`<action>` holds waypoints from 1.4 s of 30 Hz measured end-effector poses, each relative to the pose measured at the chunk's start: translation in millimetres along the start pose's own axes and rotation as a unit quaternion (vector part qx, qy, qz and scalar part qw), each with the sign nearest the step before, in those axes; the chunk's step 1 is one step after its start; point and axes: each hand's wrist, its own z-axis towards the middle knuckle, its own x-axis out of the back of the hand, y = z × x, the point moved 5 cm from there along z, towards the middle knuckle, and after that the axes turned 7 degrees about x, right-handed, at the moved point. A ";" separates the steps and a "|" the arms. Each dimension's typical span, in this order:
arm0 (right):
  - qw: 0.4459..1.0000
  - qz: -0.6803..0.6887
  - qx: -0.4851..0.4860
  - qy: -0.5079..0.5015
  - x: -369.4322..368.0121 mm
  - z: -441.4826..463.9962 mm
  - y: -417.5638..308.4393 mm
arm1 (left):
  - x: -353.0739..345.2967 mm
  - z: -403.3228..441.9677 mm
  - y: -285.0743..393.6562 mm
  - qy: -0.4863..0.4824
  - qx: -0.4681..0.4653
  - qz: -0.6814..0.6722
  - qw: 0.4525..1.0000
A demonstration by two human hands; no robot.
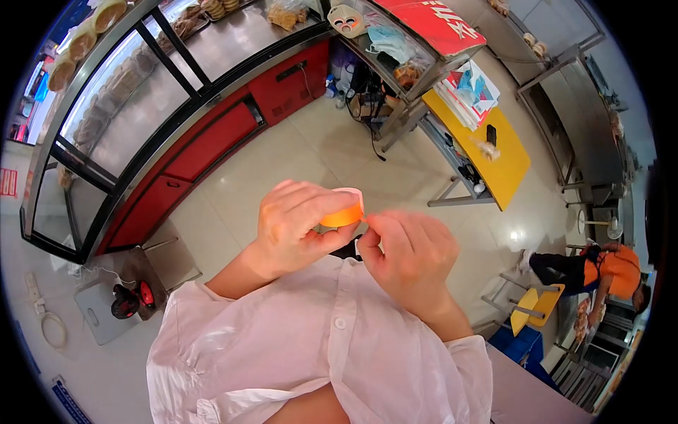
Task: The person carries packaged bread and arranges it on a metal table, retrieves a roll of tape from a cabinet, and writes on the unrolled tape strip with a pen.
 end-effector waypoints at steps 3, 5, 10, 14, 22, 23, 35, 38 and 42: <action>0.998 0.042 0.013 0.050 1.9 -0.9 -1.2 | 0.5 -1.2 -5.4 -0.034 0.076 -0.012 0.996; 0.993 0.020 0.081 0.078 4.3 -2.1 -8.4 | -9.6 -5.1 -15.3 -0.071 0.137 -0.065 0.986; 0.984 0.005 0.168 0.056 -15.6 -9.1 -21.8 | -22.0 -8.6 -29.5 -0.155 0.250 -0.181 0.938; 0.980 -0.010 0.197 0.011 -15.0 -11.4 -22.7 | -28.2 -18.3 -42.3 -0.182 0.281 -0.249 0.909; 0.977 0.201 -0.061 0.048 -11.8 -5.3 20.9 | -17.8 -8.4 -31.5 -0.105 0.210 -0.282 0.930; 0.976 0.203 -0.061 0.051 -13.2 -4.7 19.2 | -15.9 -7.5 -28.7 -0.089 0.182 -0.254 0.946; 0.987 0.149 -0.054 0.014 -15.0 -1.8 18.8 | -13.7 -5.9 -12.0 -0.069 0.025 -0.068 0.995; 0.992 0.119 -0.048 -0.016 -14.3 1.5 16.6 | -15.0 -6.4 -14.4 -0.076 0.036 -0.077 0.993; 0.978 0.187 -0.090 -0.018 -18.7 -1.4 21.1 | -13.1 -5.7 -14.9 -0.090 0.058 -0.112 0.988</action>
